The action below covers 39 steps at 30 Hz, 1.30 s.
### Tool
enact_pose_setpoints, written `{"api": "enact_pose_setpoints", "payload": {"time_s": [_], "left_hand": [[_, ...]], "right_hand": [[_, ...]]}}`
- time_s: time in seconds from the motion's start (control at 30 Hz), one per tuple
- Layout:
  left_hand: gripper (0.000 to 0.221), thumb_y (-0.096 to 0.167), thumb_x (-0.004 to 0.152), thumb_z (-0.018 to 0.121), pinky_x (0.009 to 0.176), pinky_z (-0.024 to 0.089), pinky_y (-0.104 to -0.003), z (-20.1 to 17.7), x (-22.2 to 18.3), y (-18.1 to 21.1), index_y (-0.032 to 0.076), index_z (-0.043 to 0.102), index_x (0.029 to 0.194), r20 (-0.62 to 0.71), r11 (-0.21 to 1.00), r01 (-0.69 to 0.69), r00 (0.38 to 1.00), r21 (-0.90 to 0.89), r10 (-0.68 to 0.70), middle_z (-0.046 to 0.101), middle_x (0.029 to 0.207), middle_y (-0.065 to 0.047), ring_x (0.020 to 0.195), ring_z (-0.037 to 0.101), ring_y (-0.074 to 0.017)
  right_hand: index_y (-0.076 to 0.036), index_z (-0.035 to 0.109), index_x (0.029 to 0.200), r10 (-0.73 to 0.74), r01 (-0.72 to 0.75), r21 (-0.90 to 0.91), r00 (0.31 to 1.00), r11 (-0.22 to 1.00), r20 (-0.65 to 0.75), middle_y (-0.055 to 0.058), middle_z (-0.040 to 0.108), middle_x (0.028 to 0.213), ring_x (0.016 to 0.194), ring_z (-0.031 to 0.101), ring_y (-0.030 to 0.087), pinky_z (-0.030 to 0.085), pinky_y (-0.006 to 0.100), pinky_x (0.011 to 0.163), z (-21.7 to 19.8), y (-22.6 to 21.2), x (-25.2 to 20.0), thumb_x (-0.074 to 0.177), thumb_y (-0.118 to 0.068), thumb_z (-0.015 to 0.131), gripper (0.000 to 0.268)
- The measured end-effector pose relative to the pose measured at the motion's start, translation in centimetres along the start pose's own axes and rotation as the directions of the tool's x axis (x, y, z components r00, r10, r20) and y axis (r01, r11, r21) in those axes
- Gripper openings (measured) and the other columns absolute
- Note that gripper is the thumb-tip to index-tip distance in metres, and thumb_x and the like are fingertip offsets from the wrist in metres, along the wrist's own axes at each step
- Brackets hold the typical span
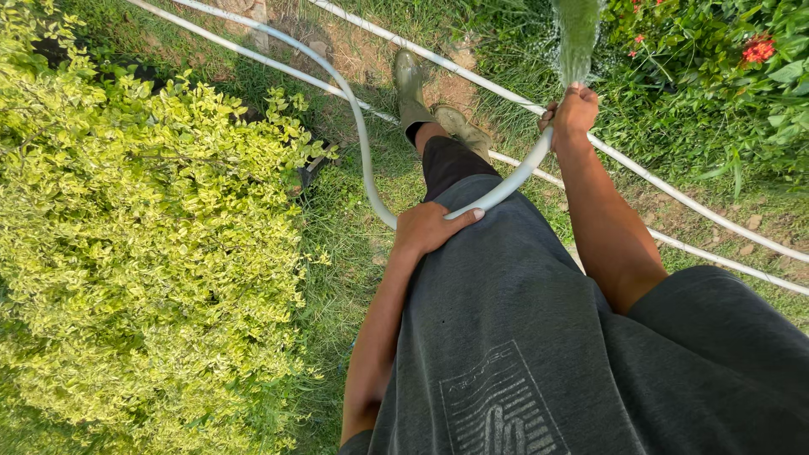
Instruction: The person holds a white hose and walks through a nursery, watering rows of potted plants and shrubs. They move along narrow paths between the plant beds, directing the water stream onto the foliage and soil.
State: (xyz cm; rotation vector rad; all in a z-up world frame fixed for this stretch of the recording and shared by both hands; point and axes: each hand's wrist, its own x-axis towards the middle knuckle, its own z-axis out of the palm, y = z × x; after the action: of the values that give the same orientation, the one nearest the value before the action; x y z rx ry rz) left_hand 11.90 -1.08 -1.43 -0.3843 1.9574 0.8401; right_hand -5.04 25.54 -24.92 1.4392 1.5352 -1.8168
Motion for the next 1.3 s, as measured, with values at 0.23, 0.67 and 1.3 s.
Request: {"api": "enact_pose_setpoints", "payload": {"time_s": [0.23, 0.67, 1.3], "left_hand": [[0.096, 0.097, 0.071, 0.041, 0.047, 0.045, -0.04, -0.4, 0.5, 1.1, 0.006, 0.07, 0.054, -0.02, 1.0, -0.002, 1.0, -0.026, 0.001, 0.06, 0.049, -0.006, 0.047, 0.064, -0.0249], [0.096, 0.098, 0.069, 0.041, 0.045, 0.044, -0.039, -0.1, 0.5, 1.0, 0.007, 0.068, 0.052, -0.057, 0.999, -0.027, 0.998, -0.045, 0.024, 0.058, 0.046, -0.005, 0.045, 0.063, -0.0243], [0.093, 0.097, 0.069, 0.042, 0.051, 0.048, -0.041, -0.3, -0.8, 4.0, 0.011, 0.075, 0.06, -0.16, 0.997, -0.047, 0.987, -0.067, 0.035, 0.065, 0.053, -0.007, 0.055, 0.069, -0.0265]], "right_hand": [[-0.017, 0.04, 0.109, -0.085, 0.084, 0.057, 0.996, 0.995, 0.025, 0.011, 0.058, 0.074, 0.05, 0.049, 0.019, 0.043, 0.035, 0.041, 0.6, -2.9, -0.1, 0.11, -0.027, 0.046, 0.012], [-0.02, 0.043, 0.111, 0.013, -0.022, 0.051, 0.985, 0.998, 0.17, 0.011, 0.056, 0.077, 0.053, 0.049, 0.018, 0.043, 0.035, 0.044, 2.0, -4.0, -0.2, 0.111, -0.029, 0.042, 0.009], [-0.019, 0.044, 0.118, -0.115, 0.045, 0.211, 0.935, 0.977, 0.336, 0.01, 0.055, 0.077, 0.055, 0.047, 0.017, 0.043, 0.034, 0.047, 2.4, -9.4, -0.3, 0.113, -0.03, 0.041, 0.013]]}}
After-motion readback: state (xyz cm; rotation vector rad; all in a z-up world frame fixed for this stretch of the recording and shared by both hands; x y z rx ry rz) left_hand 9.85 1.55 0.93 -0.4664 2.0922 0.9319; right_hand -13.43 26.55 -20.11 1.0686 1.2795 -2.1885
